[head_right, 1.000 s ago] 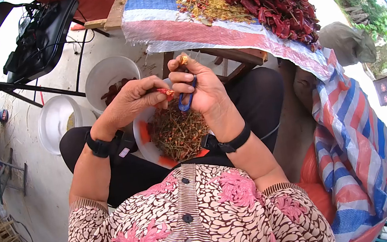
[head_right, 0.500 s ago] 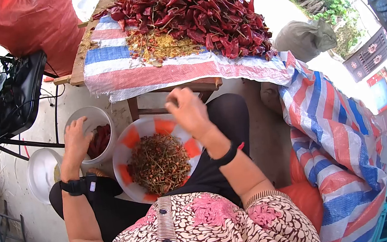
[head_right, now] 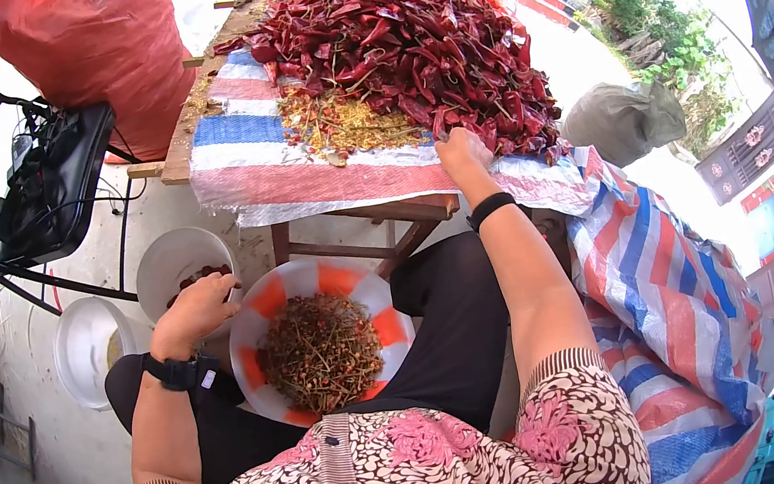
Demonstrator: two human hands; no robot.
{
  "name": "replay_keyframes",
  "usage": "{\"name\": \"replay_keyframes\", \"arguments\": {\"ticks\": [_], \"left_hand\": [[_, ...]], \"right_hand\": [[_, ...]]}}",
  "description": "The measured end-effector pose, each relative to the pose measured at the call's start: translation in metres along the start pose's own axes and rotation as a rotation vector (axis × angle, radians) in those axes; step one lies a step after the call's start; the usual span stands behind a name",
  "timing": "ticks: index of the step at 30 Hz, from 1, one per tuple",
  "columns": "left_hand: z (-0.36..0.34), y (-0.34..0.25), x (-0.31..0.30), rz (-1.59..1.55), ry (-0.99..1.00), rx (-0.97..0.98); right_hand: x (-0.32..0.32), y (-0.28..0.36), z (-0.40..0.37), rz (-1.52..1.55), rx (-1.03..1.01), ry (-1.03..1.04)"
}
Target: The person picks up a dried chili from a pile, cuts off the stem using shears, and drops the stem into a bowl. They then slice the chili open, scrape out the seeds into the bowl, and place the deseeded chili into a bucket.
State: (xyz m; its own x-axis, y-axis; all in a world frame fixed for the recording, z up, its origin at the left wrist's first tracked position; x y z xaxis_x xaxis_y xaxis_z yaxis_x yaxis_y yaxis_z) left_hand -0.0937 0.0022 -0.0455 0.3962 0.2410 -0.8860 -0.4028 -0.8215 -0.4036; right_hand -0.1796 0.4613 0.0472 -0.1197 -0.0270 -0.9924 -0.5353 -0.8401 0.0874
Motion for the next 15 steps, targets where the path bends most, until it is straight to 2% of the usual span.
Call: {"name": "replay_keyframes", "arguments": {"ticks": [2, 5, 6, 8, 11, 12, 13, 14, 15], "left_hand": [[0.004, -0.002, 0.0, 0.016, 0.002, 0.014], [0.007, -0.014, -0.018, -0.043, -0.059, -0.023], [0.008, -0.025, -0.026, -0.133, -0.126, 0.056], [0.005, -0.041, -0.042, -0.308, -0.258, 0.206], [-0.017, -0.075, -0.074, -0.34, -0.57, 0.384], [-0.02, -0.082, -0.075, -0.31, -0.621, 0.421], [-0.022, -0.088, -0.076, -0.279, -0.673, 0.458], [-0.025, -0.092, -0.075, -0.246, -0.726, 0.495], [-0.02, -0.092, -0.067, -0.256, -0.67, 0.5]], "right_hand": [[0.002, -0.008, 0.001, 0.064, 0.036, -0.05], [-0.017, -0.002, -0.015, 0.254, -0.049, -0.162], [-0.02, 0.009, -0.024, 0.351, -0.214, -0.204], [-0.034, 0.048, -0.073, 0.357, -0.407, -0.14], [-0.04, 0.106, -0.153, 0.32, -0.685, 0.01], [-0.04, 0.122, -0.177, 0.409, -0.816, 0.0], [-0.04, 0.137, -0.199, 0.372, -0.927, 0.005], [-0.037, 0.148, -0.215, 0.394, -0.938, 0.06], [-0.036, 0.158, -0.229, 0.415, -0.95, 0.115]]}}
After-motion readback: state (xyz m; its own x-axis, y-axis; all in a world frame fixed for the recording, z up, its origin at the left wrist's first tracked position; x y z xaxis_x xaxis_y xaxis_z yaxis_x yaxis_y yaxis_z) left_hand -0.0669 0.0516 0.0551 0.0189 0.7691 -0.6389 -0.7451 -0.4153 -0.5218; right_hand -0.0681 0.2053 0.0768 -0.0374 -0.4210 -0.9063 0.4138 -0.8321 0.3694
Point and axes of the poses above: each hand's wrist, its own z-axis towards the middle knuckle, its own x-axis out of the palm, y = z × x, the point moved 9 cm from there along z, towards the middle knuckle, and after that the axes turned 3 degrees about -x, right-handed, at the moved point
